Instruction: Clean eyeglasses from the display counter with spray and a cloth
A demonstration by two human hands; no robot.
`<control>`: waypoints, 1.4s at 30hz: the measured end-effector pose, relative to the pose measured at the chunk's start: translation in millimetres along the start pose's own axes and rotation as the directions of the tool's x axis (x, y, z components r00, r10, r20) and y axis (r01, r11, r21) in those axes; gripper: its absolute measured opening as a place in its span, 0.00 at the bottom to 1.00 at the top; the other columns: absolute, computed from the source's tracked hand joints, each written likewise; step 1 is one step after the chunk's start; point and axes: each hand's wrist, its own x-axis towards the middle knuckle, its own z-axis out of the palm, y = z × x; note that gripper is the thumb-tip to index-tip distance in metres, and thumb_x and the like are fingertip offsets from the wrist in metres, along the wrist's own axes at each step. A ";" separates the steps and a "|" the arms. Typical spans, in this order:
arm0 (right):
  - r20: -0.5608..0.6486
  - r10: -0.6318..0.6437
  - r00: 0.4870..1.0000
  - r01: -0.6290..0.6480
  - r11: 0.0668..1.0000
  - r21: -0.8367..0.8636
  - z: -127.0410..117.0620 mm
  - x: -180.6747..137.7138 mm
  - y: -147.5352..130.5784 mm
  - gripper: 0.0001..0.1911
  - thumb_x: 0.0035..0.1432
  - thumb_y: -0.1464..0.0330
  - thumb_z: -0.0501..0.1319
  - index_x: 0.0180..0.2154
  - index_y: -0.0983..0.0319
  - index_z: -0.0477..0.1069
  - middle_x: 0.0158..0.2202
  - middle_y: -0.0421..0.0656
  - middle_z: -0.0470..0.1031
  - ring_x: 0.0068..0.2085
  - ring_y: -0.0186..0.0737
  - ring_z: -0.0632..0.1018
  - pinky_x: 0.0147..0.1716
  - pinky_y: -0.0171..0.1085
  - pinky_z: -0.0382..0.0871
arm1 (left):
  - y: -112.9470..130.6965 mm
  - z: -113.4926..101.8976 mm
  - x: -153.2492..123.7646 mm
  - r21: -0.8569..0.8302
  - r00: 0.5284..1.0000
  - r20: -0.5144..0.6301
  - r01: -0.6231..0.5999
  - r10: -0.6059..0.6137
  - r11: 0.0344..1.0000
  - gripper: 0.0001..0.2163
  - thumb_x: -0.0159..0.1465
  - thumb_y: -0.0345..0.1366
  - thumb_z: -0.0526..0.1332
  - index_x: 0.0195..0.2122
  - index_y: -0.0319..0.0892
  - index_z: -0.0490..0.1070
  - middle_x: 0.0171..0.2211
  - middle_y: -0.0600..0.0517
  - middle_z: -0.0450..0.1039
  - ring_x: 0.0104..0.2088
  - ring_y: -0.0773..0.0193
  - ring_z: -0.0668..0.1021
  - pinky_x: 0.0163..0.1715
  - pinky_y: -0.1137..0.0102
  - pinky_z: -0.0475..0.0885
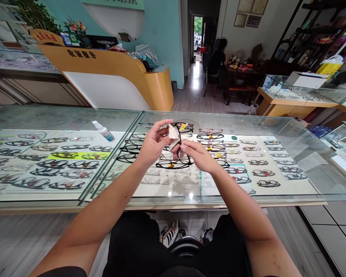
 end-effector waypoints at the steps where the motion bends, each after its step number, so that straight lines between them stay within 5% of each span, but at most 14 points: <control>1: -0.001 0.000 1.000 0.000 1.000 -0.001 0.2 -0.1 0.6 0.24 0.74 0.47 0.61 0.42 0.60 0.82 0.39 0.45 0.84 0.43 0.44 0.80 0.50 0.43 0.74 | 0.6 1.1 -0.8 -0.006 1.000 -0.018 0.011 -0.011 1.000 0.29 0.62 0.47 0.78 0.60 0.48 0.71 0.47 0.48 0.81 0.46 0.60 0.83 0.43 0.70 0.76; 10: 0.035 -0.006 0.999 0.008 0.998 -0.061 4.5 -1.9 2.8 0.24 0.75 0.48 0.60 0.41 0.60 0.81 0.37 0.44 0.80 0.43 0.43 0.79 0.49 0.41 0.73 | -8.3 5.3 -3.0 -0.122 0.982 -0.072 0.163 -0.172 0.979 0.34 0.57 0.59 0.80 0.44 0.50 0.56 0.30 0.62 0.77 0.19 0.70 0.73 0.22 0.72 0.65; 18: 0.014 -0.001 1.000 0.002 0.998 -0.056 3.7 -2.7 0.0 0.25 0.75 0.47 0.60 0.42 0.61 0.82 0.38 0.45 0.82 0.42 0.43 0.78 0.48 0.42 0.74 | -2.2 10.8 -3.9 -0.085 0.993 -0.048 0.099 -0.104 0.991 0.27 0.57 0.56 0.80 0.45 0.42 0.75 0.35 0.53 0.81 0.33 0.67 0.79 0.35 0.72 0.72; 23: 0.025 0.024 0.999 -0.025 1.000 0.019 2.3 -0.8 0.6 0.24 0.73 0.47 0.62 0.41 0.60 0.82 0.37 0.45 0.82 0.43 0.44 0.79 0.49 0.42 0.74 | -5.7 9.0 -7.7 -0.062 0.985 0.093 0.152 -0.146 0.986 0.24 0.65 0.59 0.73 0.43 0.43 0.75 0.26 0.56 0.75 0.21 0.68 0.74 0.25 0.70 0.70; 31: 0.055 0.092 0.994 -0.099 0.983 0.154 4.4 0.8 11.2 0.24 0.72 0.48 0.64 0.40 0.62 0.83 0.36 0.46 0.82 0.41 0.44 0.77 0.46 0.42 0.71 | -9.7 3.1 -6.2 -0.129 0.957 0.224 0.217 -0.184 0.968 0.23 0.62 0.55 0.77 0.44 0.44 0.73 0.20 0.58 0.74 0.18 0.64 0.76 0.24 0.68 0.76; 37: 0.073 0.070 0.995 -0.081 0.982 0.168 6.4 1.3 19.5 0.22 0.74 0.51 0.63 0.41 0.62 0.83 0.36 0.46 0.83 0.40 0.43 0.77 0.46 0.41 0.70 | -8.9 7.8 -10.3 -0.129 0.976 0.158 0.174 -0.153 0.976 0.20 0.65 0.53 0.76 0.42 0.45 0.71 0.19 0.58 0.74 0.15 0.64 0.74 0.21 0.68 0.76; 42: 0.097 0.075 0.993 -0.089 0.984 0.153 9.7 1.1 16.6 0.23 0.73 0.49 0.63 0.41 0.61 0.83 0.37 0.46 0.83 0.41 0.44 0.78 0.49 0.42 0.73 | -8.9 10.2 -10.3 -0.113 0.979 0.083 0.193 -0.185 0.975 0.24 0.67 0.63 0.70 0.35 0.45 0.71 0.17 0.57 0.70 0.14 0.65 0.72 0.17 0.69 0.69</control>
